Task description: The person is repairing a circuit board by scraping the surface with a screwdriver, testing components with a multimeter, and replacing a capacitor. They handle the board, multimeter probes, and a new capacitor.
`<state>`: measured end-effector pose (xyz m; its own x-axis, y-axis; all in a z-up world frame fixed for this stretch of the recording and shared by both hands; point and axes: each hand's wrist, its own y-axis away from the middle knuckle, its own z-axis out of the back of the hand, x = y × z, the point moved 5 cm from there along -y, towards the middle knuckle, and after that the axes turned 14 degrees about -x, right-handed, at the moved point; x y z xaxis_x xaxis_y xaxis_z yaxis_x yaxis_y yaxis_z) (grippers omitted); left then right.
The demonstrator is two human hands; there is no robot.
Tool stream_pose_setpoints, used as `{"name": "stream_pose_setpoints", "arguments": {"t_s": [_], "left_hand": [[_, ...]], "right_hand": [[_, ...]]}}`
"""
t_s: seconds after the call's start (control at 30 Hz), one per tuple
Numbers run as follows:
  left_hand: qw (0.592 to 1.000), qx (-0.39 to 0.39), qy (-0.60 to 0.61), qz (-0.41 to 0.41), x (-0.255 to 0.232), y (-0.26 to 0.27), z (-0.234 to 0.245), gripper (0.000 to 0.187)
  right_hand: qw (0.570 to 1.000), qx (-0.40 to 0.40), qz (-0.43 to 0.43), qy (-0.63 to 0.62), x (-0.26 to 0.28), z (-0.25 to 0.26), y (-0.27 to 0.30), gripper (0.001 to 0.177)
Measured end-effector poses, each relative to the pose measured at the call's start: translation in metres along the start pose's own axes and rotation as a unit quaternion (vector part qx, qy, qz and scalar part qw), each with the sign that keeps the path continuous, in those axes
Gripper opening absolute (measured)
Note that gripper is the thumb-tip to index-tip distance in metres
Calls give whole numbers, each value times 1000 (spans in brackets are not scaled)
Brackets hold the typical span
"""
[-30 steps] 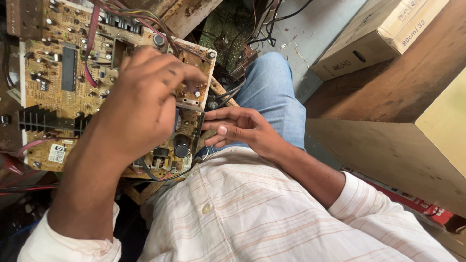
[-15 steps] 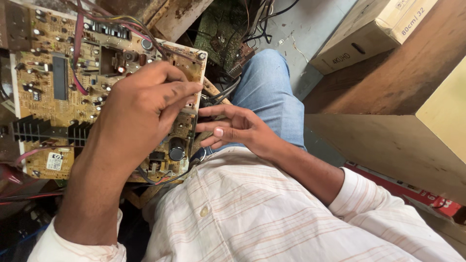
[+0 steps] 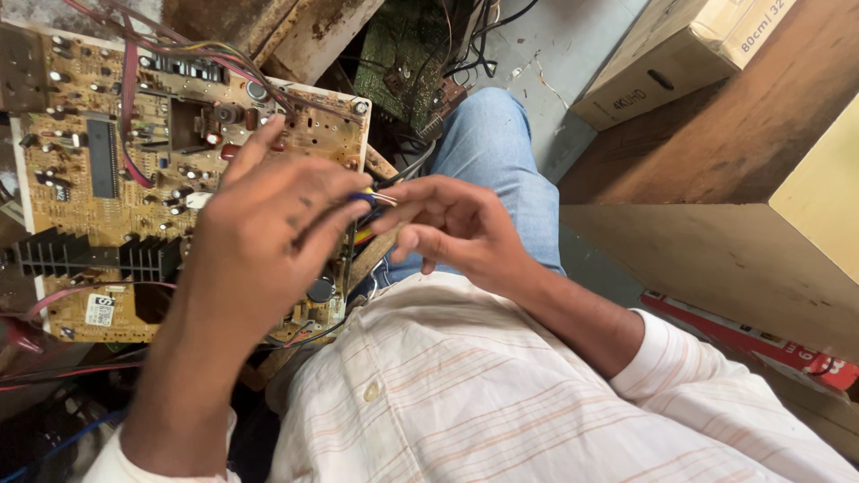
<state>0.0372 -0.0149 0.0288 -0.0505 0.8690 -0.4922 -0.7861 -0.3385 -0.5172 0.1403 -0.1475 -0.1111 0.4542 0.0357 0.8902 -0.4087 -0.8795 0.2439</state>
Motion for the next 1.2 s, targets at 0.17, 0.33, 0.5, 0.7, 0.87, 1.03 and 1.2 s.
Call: {"name": "stream_pose_setpoints", "arguments": {"t_s": [0.17, 0.33, 0.5, 0.7, 0.87, 1.03, 1.2], "left_hand": [[999, -8, 15, 40, -17, 42, -4, 23], [995, -24, 47, 89, -35, 63, -6, 24], [956, -102, -11, 275, -24, 42, 56, 18], [956, -98, -24, 276, -6, 75, 69, 24], [968, -113, 48, 221, -23, 79, 34, 30], [967, -102, 107, 206, -43, 73, 18, 28], [959, -114, 141, 217, -44, 90, 10, 29]], "right_hand": [[990, -40, 126, 44, 24, -7, 14, 11], [917, 69, 345, 190, 33, -3, 27, 7], [925, -71, 363, 90, 36, 49, 16, 10], [910, -243, 297, 156, 66, 101, 8, 31], [950, -55, 294, 90, 68, 43, 25, 30], [968, 80, 214, 102, 60, -15, 39, 22], [958, 113, 234, 125, 58, -27, 37, 14]]}}
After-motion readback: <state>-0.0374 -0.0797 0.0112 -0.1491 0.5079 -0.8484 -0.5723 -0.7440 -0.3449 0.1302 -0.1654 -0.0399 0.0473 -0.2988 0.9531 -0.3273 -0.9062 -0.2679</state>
